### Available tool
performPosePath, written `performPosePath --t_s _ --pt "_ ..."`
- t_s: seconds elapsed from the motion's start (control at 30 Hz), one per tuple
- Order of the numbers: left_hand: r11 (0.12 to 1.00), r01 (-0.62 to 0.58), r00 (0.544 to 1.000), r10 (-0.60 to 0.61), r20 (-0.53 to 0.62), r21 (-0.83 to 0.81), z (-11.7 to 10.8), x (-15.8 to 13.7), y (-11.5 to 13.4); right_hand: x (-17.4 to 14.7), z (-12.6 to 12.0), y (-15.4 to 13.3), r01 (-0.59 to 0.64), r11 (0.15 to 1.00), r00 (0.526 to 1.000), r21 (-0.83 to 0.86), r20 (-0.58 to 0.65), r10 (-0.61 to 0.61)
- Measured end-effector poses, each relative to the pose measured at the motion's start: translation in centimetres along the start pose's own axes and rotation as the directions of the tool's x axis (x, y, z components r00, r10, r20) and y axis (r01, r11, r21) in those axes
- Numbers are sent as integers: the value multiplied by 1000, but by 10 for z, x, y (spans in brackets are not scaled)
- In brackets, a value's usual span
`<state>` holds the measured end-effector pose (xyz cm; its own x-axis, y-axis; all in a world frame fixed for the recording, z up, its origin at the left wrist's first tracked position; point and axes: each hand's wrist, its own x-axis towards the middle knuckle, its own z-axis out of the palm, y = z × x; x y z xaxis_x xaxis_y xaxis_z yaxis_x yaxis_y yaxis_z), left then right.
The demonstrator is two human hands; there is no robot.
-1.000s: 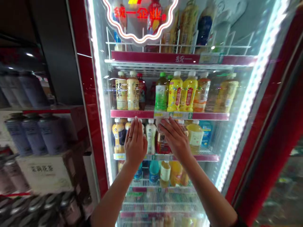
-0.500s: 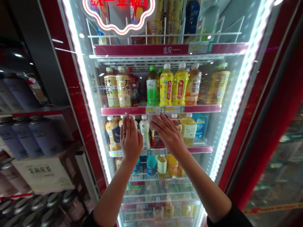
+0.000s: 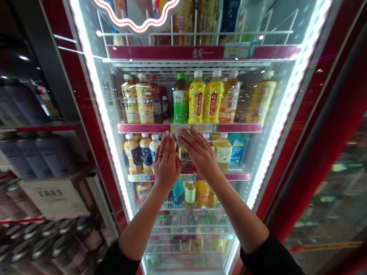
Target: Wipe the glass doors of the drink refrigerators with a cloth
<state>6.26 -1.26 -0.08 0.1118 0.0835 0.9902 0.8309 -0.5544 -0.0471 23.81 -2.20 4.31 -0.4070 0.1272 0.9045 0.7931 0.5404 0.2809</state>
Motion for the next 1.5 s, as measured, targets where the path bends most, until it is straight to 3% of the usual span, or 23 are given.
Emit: performPosePath --t_s 0.17,0.3,0.43,0.57,0.7,0.9,1.1,1.2,1.3,1.4,1.5 --pt "1000 -25 1000 25 19 -9 6 -1 13 -27 -14 18 -36 999 999 16 -25 37" --pt "1000 -14 999 14 36 -9 16 -3 21 -5 -6 16 -115 993 991 37 -72 117" --pt "999 -45 999 44 18 30 26 -8 18 2 -3 9 -83 996 995 36 -52 85" --pt "995 -85 996 85 7 51 30 -12 12 -23 -22 22 0 1000 1000 23 27 0" --pt "994 -77 997 79 -24 80 33 -14 12 -32 -38 46 -57 998 997 4 -45 57" --pt "993 -68 997 71 -23 100 35 -15 13 -7 -25 43 -88 995 988 57 -125 94" --pt "987 -78 996 81 -21 138 36 -16 12 -43 -31 47 14 998 997 56 -73 -10" --pt "989 -66 997 69 -21 134 37 -16 13 -53 -38 60 -56 997 985 56 -161 64" --pt "988 -66 998 69 -14 140 37 -17 13 -42 -34 62 -120 989 964 82 -227 136" --pt "985 -72 997 73 -1 155 36 -17 12 -28 -25 51 -81 992 973 95 -209 99" --pt "989 -63 998 61 19 135 36 -18 10 -34 -22 45 -33 997 991 73 -128 42"
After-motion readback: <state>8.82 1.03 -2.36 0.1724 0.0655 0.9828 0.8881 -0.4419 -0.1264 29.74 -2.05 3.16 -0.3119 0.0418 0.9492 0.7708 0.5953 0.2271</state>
